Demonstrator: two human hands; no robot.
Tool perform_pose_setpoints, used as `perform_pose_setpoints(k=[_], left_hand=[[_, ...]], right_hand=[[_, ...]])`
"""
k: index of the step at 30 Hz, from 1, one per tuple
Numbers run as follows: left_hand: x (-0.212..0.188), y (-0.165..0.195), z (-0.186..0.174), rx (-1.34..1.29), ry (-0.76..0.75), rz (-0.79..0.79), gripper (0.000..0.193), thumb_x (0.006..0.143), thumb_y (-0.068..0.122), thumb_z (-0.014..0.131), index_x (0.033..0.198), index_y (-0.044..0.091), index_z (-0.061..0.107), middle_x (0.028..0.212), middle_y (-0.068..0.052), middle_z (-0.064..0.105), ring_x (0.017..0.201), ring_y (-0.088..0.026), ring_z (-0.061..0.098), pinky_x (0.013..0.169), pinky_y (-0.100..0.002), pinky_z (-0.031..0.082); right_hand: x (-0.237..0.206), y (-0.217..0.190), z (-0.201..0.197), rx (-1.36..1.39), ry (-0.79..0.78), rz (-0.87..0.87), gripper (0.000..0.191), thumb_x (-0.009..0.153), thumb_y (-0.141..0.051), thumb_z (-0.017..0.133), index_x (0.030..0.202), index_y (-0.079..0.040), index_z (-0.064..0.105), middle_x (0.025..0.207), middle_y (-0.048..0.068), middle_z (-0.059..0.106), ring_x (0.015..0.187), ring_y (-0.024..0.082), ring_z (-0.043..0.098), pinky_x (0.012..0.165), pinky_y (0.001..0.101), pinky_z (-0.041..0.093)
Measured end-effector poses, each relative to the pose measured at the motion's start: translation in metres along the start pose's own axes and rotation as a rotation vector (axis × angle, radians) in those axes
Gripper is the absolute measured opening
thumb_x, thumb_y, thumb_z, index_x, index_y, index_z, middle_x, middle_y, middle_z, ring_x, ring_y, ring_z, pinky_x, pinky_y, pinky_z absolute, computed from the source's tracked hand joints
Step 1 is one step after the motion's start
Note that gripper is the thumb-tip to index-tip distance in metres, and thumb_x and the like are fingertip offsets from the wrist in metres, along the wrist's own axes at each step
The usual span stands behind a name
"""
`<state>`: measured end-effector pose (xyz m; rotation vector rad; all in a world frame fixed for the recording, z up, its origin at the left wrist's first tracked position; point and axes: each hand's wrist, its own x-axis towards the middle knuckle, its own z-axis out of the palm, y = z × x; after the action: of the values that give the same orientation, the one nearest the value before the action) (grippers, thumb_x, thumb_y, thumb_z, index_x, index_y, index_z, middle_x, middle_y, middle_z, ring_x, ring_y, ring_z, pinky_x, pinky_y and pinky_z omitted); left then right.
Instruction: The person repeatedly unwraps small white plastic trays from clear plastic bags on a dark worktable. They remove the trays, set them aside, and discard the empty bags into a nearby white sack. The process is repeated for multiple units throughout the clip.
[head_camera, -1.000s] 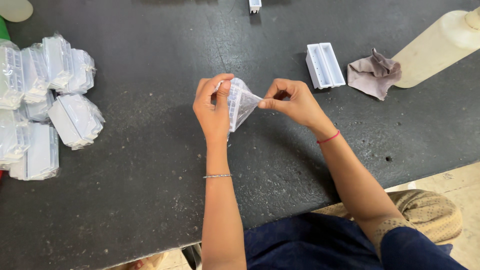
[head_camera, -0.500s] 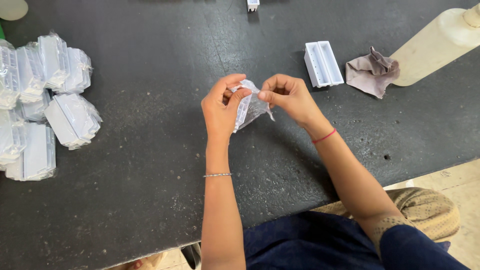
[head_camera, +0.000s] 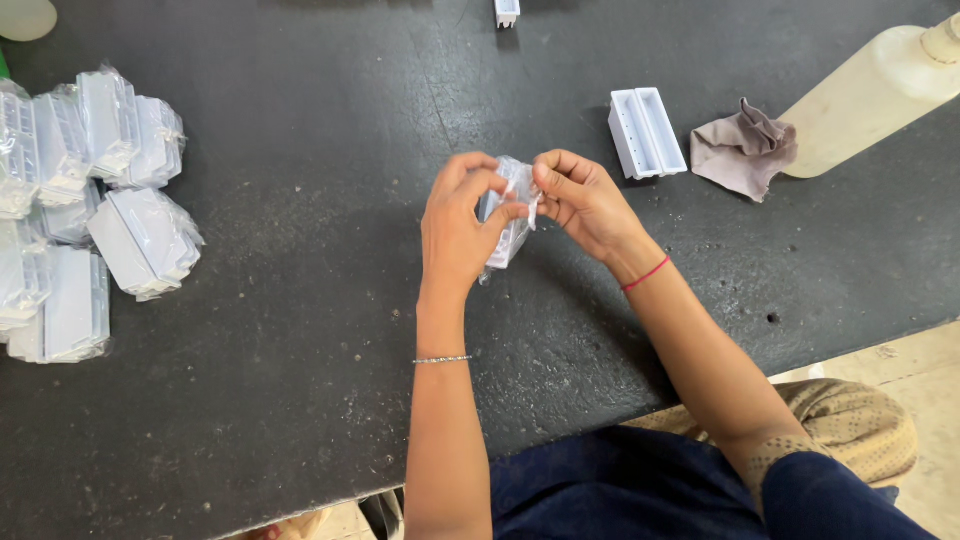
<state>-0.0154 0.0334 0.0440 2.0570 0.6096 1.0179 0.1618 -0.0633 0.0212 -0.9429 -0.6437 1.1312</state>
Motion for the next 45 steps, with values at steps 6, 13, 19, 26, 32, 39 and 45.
perform_pose_setpoints(k=[6, 13, 19, 26, 32, 39, 45], left_hand=[[0.0, 0.001, -0.002, 0.032, 0.026, 0.055, 0.031, 0.072, 0.026, 0.089, 0.087, 0.007, 0.069, 0.124, -0.003, 0.065, 0.112, -0.027, 0.063, 0.091, -0.041, 0.051], [-0.001, -0.001, 0.007, 0.108, 0.012, 0.071, 0.023, 0.08, 0.022, 0.084, 0.091, 0.007, 0.07, 0.129, 0.0, 0.067, 0.113, -0.026, 0.064, 0.095, -0.04, 0.05], [0.0, -0.01, 0.0, 0.037, 0.075, 0.109, 0.023, 0.078, 0.023, 0.086, 0.087, 0.007, 0.072, 0.126, 0.0, 0.067, 0.103, -0.022, 0.065, 0.097, -0.042, 0.046], [0.001, -0.009, -0.005, 0.111, 0.116, 0.117, 0.02, 0.078, 0.018, 0.086, 0.086, 0.008, 0.07, 0.123, 0.0, 0.068, 0.11, -0.025, 0.064, 0.096, -0.041, 0.046], [0.002, -0.019, -0.027, 0.084, 0.29, 0.032, 0.018, 0.079, 0.014, 0.086, 0.085, 0.009, 0.07, 0.112, -0.004, 0.068, 0.106, -0.026, 0.064, 0.096, -0.04, 0.047], [0.003, -0.013, -0.019, -0.081, 0.23, 0.059, 0.022, 0.085, 0.015, 0.084, 0.093, 0.007, 0.065, 0.099, -0.002, 0.071, 0.096, -0.021, 0.066, 0.093, -0.036, 0.049], [0.003, -0.007, -0.016, -0.084, 0.244, 0.057, 0.021, 0.087, 0.017, 0.084, 0.095, 0.007, 0.068, 0.095, -0.001, 0.071, 0.092, -0.02, 0.066, 0.092, -0.036, 0.048]], right_hand=[[0.001, 0.001, -0.007, 0.024, 0.0, -0.03, 0.008, 0.104, -0.014, 0.066, 0.105, -0.006, 0.067, 0.092, -0.001, 0.067, 0.081, 0.006, 0.063, 0.074, 0.0229, 0.052], [0.0, -0.002, -0.002, -0.083, -0.063, -0.059, 0.008, 0.105, -0.012, 0.064, 0.106, -0.004, 0.066, 0.094, 0.002, 0.068, 0.083, 0.01, 0.064, 0.078, 0.025, 0.054], [-0.004, -0.016, 0.008, -0.946, 0.006, -0.54, 0.032, 0.094, -0.003, 0.072, 0.125, -0.004, 0.069, 0.121, 0.006, 0.06, 0.107, 0.015, 0.06, 0.09, 0.0281, 0.054], [-0.001, -0.004, 0.004, -1.031, 0.229, -0.629, 0.009, 0.092, -0.006, 0.078, 0.1, -0.005, 0.074, 0.107, 0.002, 0.068, 0.099, 0.012, 0.063, 0.084, 0.028, 0.053], [0.003, -0.014, -0.018, -0.818, 0.345, -0.477, 0.005, 0.095, -0.007, 0.078, 0.099, -0.004, 0.075, 0.103, 0.0, 0.068, 0.092, 0.01, 0.062, 0.084, 0.0259, 0.05], [-0.007, -0.027, 0.001, -0.833, 0.264, -0.654, 0.018, 0.097, 0.0, 0.07, 0.115, -0.001, 0.068, 0.115, 0.002, 0.062, 0.104, 0.014, 0.062, 0.094, 0.0279, 0.051], [-0.035, -0.031, 0.043, -1.173, 0.198, -0.946, 0.022, 0.1, 0.002, 0.07, 0.12, -0.005, 0.065, 0.119, 0.009, 0.067, 0.114, 0.022, 0.065, 0.1, 0.0313, 0.053]])
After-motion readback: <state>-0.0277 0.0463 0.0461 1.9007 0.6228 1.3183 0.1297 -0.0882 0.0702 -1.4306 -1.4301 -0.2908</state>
